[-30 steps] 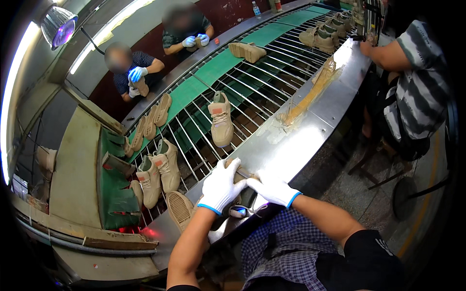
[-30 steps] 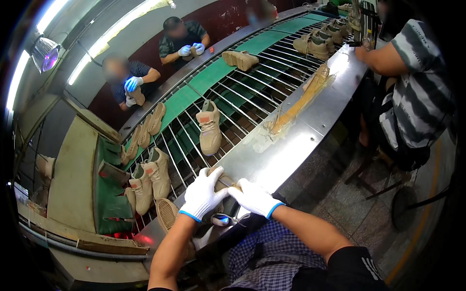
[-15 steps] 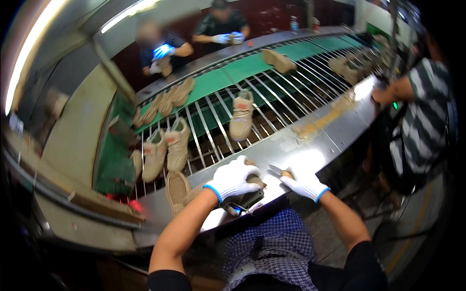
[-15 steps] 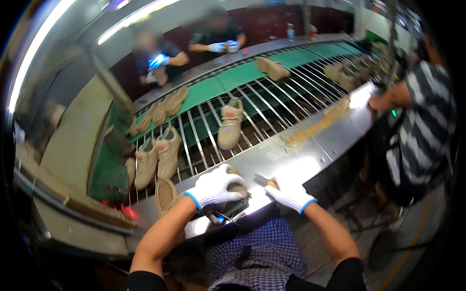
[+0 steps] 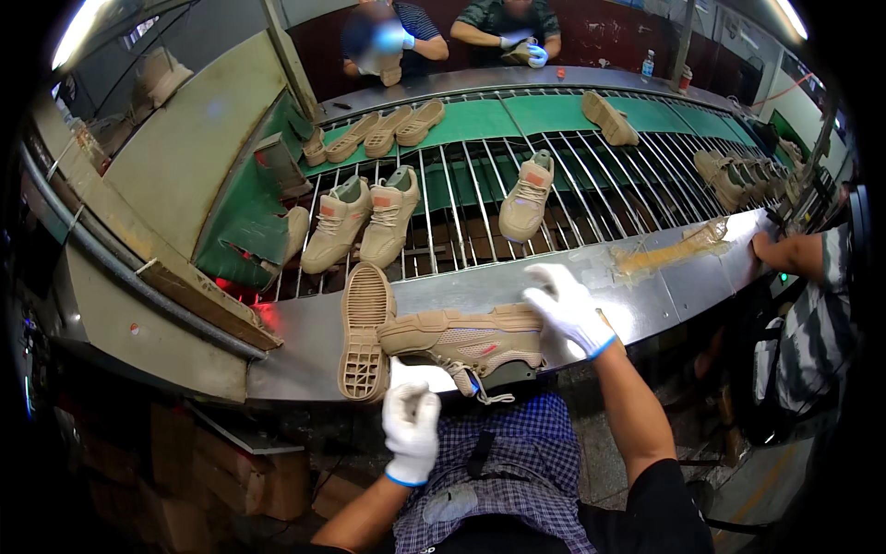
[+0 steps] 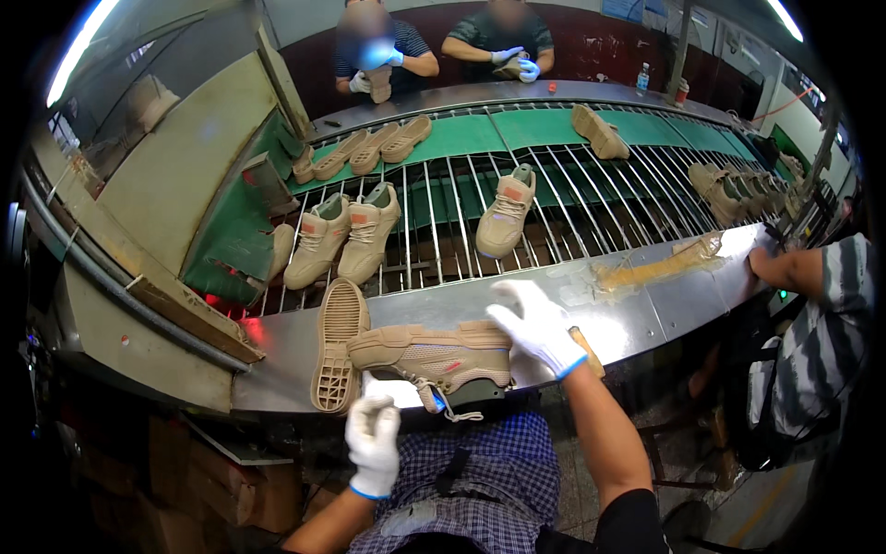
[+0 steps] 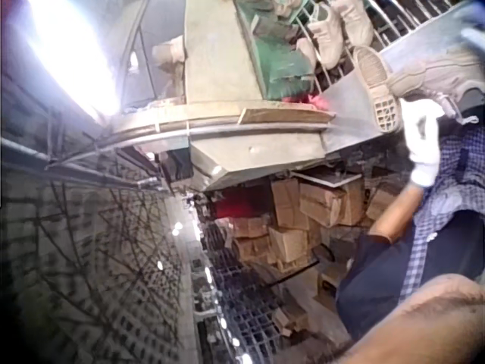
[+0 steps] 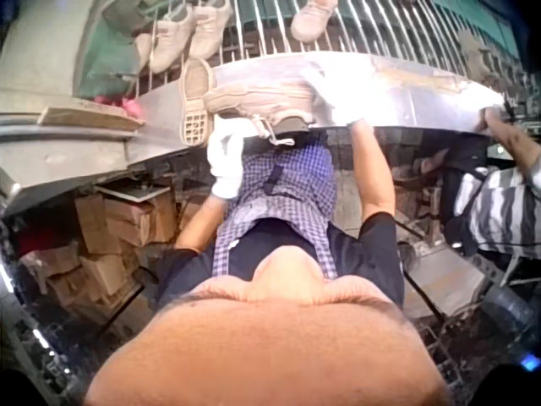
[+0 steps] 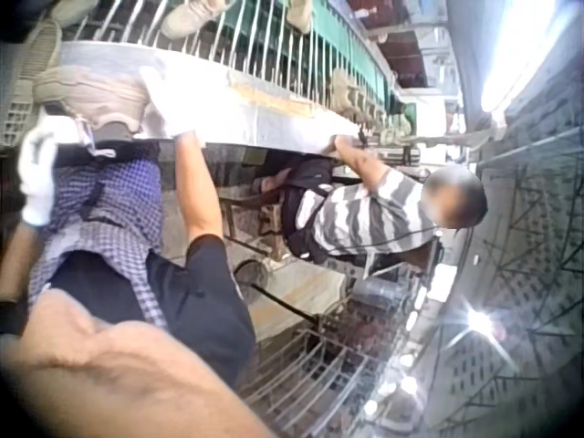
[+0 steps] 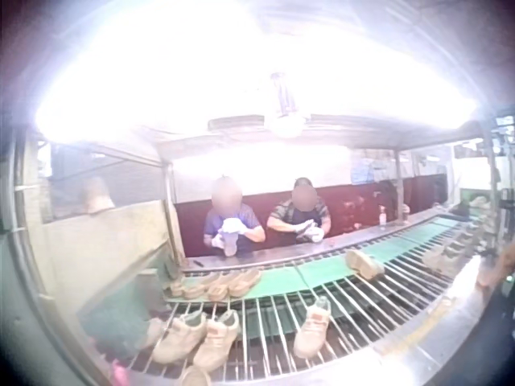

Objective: The person picks up shoes from a conveyor belt, wipes the exterior of the shoes with a cloth, and uses a knife to trim excess material from the soles.

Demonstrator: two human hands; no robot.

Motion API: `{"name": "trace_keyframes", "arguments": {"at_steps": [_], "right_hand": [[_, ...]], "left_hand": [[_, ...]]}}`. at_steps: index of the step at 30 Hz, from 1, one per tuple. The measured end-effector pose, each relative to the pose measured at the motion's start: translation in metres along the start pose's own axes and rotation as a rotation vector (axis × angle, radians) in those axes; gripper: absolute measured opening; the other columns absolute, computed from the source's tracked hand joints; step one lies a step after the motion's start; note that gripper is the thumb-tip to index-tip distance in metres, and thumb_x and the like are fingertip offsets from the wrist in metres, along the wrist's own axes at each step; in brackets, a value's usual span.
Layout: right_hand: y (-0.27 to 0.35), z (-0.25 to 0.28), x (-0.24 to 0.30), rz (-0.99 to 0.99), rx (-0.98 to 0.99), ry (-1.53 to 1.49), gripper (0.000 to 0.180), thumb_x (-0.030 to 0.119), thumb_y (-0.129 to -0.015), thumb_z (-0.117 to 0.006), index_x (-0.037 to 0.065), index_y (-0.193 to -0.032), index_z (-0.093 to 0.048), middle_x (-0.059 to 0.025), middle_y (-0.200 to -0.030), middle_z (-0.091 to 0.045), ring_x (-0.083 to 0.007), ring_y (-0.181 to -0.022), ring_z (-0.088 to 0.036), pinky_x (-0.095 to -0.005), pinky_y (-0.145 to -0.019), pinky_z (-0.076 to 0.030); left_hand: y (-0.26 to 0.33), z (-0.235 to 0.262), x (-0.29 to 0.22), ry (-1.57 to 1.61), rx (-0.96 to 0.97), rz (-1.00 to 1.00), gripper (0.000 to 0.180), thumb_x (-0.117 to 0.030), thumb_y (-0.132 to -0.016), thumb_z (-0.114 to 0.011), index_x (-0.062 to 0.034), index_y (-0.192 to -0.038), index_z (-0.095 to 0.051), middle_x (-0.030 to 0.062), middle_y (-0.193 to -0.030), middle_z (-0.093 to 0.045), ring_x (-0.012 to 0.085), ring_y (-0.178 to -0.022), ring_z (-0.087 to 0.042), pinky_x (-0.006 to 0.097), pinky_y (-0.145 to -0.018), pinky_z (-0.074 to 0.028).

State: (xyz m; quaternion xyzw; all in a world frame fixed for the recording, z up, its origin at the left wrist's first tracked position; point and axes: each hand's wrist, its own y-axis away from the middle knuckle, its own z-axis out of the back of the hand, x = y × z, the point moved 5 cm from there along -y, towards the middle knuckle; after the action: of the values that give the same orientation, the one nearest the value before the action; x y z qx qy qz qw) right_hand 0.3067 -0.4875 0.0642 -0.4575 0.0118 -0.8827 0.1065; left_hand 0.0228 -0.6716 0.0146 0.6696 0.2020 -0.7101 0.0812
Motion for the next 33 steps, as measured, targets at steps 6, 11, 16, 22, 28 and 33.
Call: {"name": "trace_keyframes", "arguments": {"at_steps": [6, 11, 16, 22, 28, 33], "right_hand": [[0.042, -0.044, 0.028, 0.000, 0.310, 0.139, 0.044, 0.045, -0.098, -0.069, 0.006, -0.119, -0.075, -0.0197, -0.119, -0.074, -0.0353, -0.112, -0.071, -0.0425, -0.097, -0.055], [0.151, -0.070, -0.017, 0.275, 0.273, 0.039, 0.042, 0.036, -0.109, -0.055, -0.002, -0.121, -0.066, -0.0171, -0.097, -0.072, -0.0294, -0.091, -0.073, -0.0414, -0.079, -0.060], [0.203, -0.071, -0.012, -0.647, 0.481, -0.623, 0.063, 0.052, -0.114, -0.039, -0.003, -0.091, -0.058, -0.0101, -0.068, -0.062, -0.0179, -0.047, -0.064, -0.0292, -0.043, -0.052], [0.180, -0.048, 0.004, -0.837, 0.731, -0.488, 0.073, 0.063, -0.109, -0.044, -0.004, -0.088, -0.063, -0.0096, -0.067, -0.066, -0.0160, -0.046, -0.064, -0.0272, -0.039, -0.051], [0.185, -0.055, -0.034, -0.550, 0.831, -0.312, 0.095, 0.073, -0.099, -0.057, -0.011, -0.143, -0.045, -0.0325, -0.122, -0.067, -0.0395, -0.111, -0.069, -0.0437, -0.093, -0.059], [0.211, -0.102, -0.002, -0.555, 0.404, -1.186, 0.089, 0.038, -0.100, -0.069, -0.004, -0.165, -0.023, -0.0222, -0.156, -0.051, -0.0337, -0.141, -0.053, -0.0438, -0.121, -0.042]], "left_hand": [[-0.019, -0.032, 0.007, 0.080, 0.194, 0.521, 0.085, -0.028, -0.096, -0.080, 0.0078, -0.158, -0.034, 0.0229, -0.144, -0.057, 0.0279, -0.130, -0.059, 0.039, -0.111, -0.050], [-0.038, -0.028, -0.033, -0.144, 0.711, 0.417, 0.076, -0.040, -0.093, -0.080, -0.0046, -0.154, -0.051, 0.0196, -0.136, -0.066, 0.0277, -0.127, -0.064, 0.039, -0.112, -0.050], [-0.037, -0.046, -0.063, -0.459, 0.972, 0.293, 0.073, -0.040, -0.089, -0.081, -0.0057, -0.150, -0.058, 0.0205, -0.131, -0.072, 0.0275, -0.119, -0.071, 0.038, -0.104, -0.055], [-0.037, -0.072, -0.078, -0.724, 0.973, -0.041, 0.068, -0.036, -0.088, -0.081, -0.0015, -0.144, -0.061, 0.0233, -0.125, -0.072, 0.0350, -0.113, -0.073, 0.041, -0.100, -0.057], [-0.031, -0.070, -0.082, -0.693, 0.976, -0.061, 0.072, -0.043, -0.091, -0.078, 0.0013, -0.144, -0.059, 0.0252, -0.127, -0.069, 0.0365, -0.117, -0.070, 0.043, -0.101, -0.056], [-0.032, -0.057, -0.061, -0.628, 0.890, -0.024, 0.075, -0.046, -0.094, -0.077, 0.0019, -0.147, -0.056, 0.0239, -0.125, -0.068, 0.0366, -0.115, -0.070, 0.042, -0.102, -0.056]]}}
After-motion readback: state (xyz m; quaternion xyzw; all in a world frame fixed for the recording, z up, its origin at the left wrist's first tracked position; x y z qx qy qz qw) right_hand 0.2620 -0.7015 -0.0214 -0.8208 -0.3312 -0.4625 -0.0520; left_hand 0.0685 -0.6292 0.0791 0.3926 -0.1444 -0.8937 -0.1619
